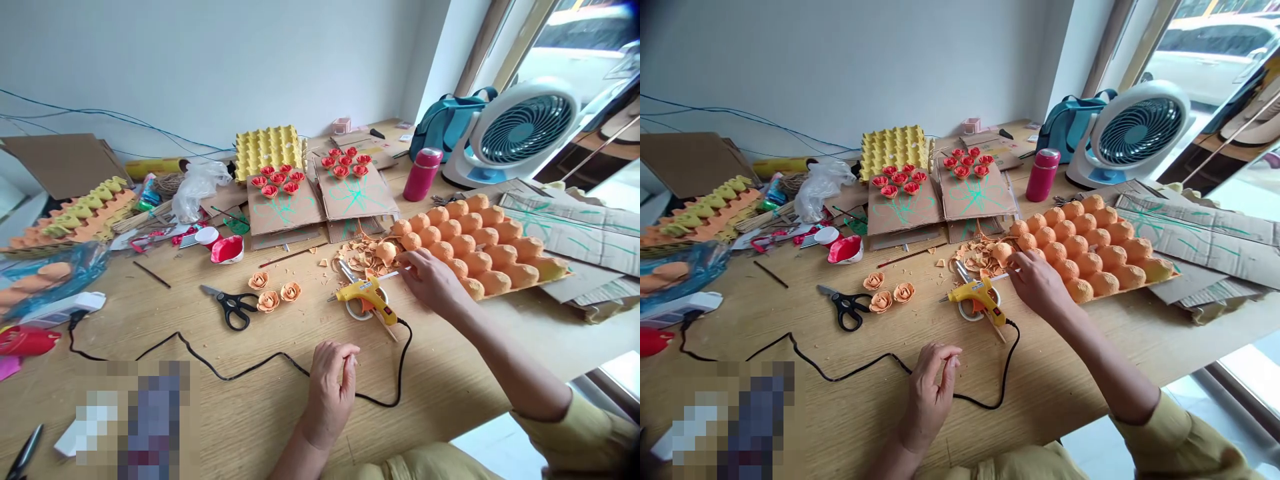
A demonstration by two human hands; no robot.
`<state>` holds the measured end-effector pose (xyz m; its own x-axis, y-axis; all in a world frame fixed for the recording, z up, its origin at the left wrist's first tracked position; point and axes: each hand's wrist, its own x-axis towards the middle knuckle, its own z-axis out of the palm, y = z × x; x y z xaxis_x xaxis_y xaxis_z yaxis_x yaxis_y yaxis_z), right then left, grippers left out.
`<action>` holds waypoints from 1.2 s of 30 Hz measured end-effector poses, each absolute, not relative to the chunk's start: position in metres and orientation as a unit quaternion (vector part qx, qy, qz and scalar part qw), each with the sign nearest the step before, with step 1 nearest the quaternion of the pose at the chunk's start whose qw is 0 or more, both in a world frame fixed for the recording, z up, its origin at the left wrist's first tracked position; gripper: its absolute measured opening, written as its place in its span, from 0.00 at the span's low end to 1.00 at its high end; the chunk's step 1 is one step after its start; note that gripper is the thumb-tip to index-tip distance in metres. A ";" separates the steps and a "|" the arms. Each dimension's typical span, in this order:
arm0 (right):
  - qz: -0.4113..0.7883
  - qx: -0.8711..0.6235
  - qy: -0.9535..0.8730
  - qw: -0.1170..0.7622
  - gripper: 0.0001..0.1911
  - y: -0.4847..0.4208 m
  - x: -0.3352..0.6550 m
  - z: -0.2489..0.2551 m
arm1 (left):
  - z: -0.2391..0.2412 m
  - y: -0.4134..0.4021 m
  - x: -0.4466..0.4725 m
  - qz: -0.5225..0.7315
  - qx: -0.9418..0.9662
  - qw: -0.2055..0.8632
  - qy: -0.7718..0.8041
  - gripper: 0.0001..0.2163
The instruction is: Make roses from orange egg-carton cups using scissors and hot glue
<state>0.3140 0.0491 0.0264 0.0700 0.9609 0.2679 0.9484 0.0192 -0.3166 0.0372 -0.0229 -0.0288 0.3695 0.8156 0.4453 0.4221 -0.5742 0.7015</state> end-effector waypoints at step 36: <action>0.054 -0.612 -0.725 0.310 0.12 -0.015 0.234 0.013 | -0.014 -0.022 0.029 0.444 0.430 0.690 0.376 0.24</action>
